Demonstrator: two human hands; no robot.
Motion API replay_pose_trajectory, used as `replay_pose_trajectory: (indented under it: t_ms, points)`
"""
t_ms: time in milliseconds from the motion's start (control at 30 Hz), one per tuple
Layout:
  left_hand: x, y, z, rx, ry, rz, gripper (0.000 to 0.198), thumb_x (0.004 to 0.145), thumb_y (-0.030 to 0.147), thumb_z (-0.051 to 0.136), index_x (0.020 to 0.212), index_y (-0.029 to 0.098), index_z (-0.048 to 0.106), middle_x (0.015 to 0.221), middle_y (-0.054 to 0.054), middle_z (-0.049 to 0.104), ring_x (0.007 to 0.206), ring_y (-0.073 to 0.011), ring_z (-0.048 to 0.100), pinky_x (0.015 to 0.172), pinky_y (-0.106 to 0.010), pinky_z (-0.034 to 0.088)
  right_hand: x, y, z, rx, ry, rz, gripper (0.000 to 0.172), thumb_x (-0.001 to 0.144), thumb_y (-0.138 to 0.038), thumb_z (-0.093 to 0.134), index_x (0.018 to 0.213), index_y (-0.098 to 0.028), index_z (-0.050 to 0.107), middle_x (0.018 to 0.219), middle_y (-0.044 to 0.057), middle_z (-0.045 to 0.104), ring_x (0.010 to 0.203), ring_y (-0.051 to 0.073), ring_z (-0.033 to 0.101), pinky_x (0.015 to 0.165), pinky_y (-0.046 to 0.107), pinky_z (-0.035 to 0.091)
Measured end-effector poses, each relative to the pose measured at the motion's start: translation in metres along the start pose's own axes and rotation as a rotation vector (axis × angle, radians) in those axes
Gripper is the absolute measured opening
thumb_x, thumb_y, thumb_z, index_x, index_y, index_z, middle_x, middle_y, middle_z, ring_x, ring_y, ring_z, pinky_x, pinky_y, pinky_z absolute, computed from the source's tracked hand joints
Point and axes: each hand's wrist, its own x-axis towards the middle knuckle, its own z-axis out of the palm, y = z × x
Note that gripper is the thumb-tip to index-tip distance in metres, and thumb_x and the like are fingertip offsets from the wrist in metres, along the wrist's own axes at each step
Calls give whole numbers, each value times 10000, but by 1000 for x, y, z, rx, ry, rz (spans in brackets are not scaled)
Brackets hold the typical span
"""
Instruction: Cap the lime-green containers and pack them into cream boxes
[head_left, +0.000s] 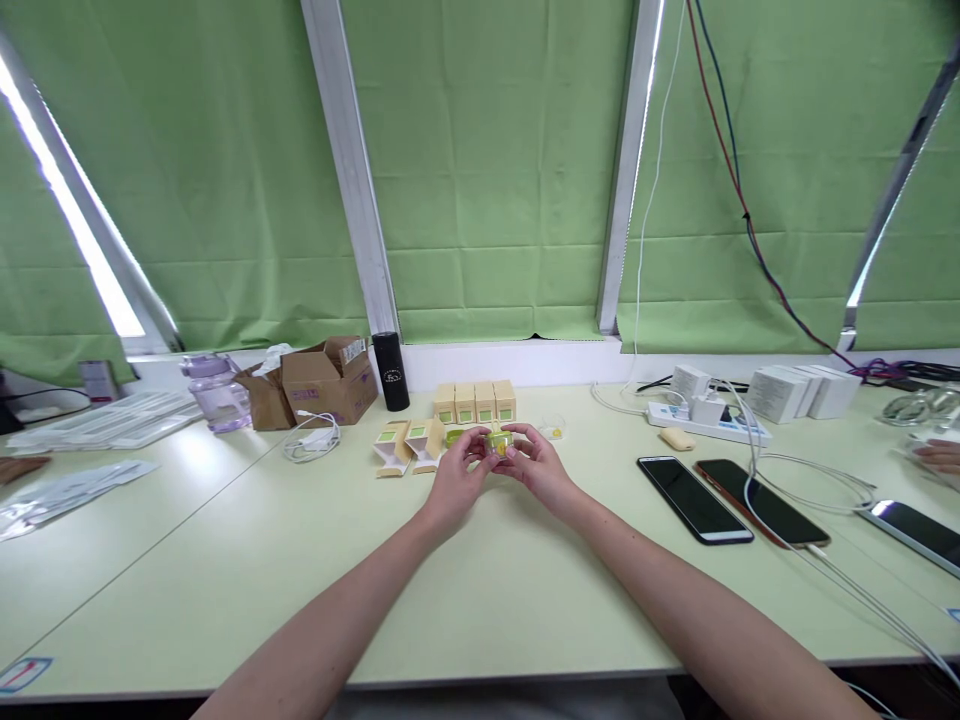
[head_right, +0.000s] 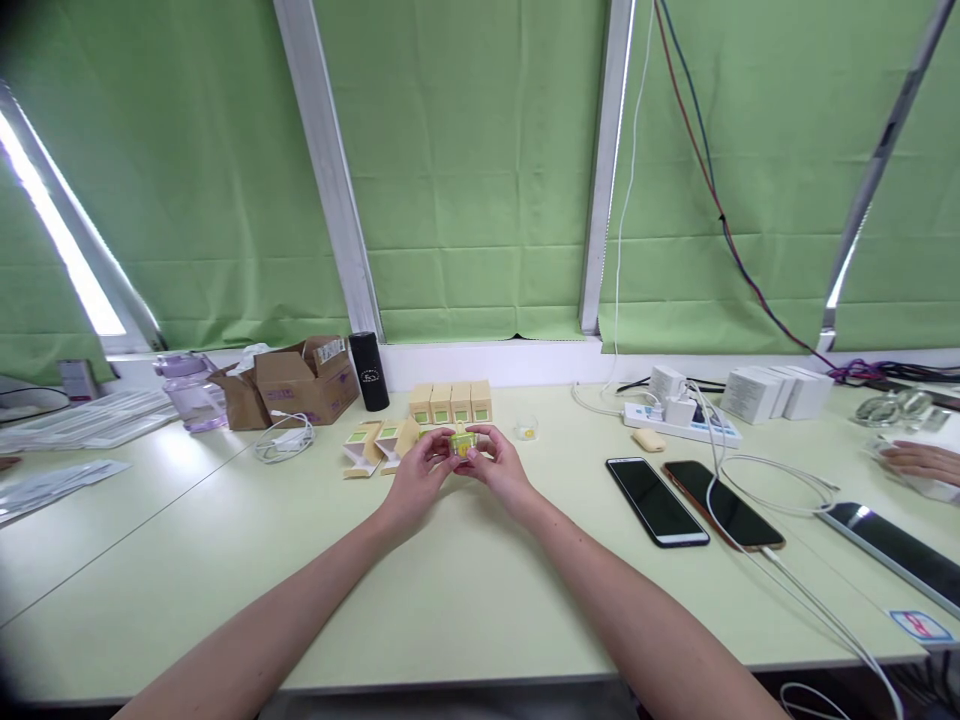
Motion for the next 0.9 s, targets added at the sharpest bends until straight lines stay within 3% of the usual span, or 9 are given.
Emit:
replay_pose_trajectory:
  t_ms: [200,500,900]
  points:
    - [-1,-4,-1,-18,36,31,454,863,336,745,1272,228,581,1089,-63,640,991,-194,642,943,-387,556,0,-1,-1,165,-44,60,513,754,-414,874,1188,-278,635,936,34,764,850,230,757,898,493,608]
    - [-4,-1,-1,27,-13,106,311,960,353,635,1236,221,585,1088,-82,695,1031,-214,683,959,-406,541,3,3,-13,263,-9,92,277,873,-340,698,1116,-240,612,895,71,777,740,231,737,752,423,590]
    - [-2,-4,-1,20,22,78,285,938,362,653,1177,213,605,1076,-83,697,1023,-217,677,917,-383,546,4,5,-13,233,-23,93,308,846,-382,732,1097,-243,619,886,63,773,719,218,728,701,388,580]
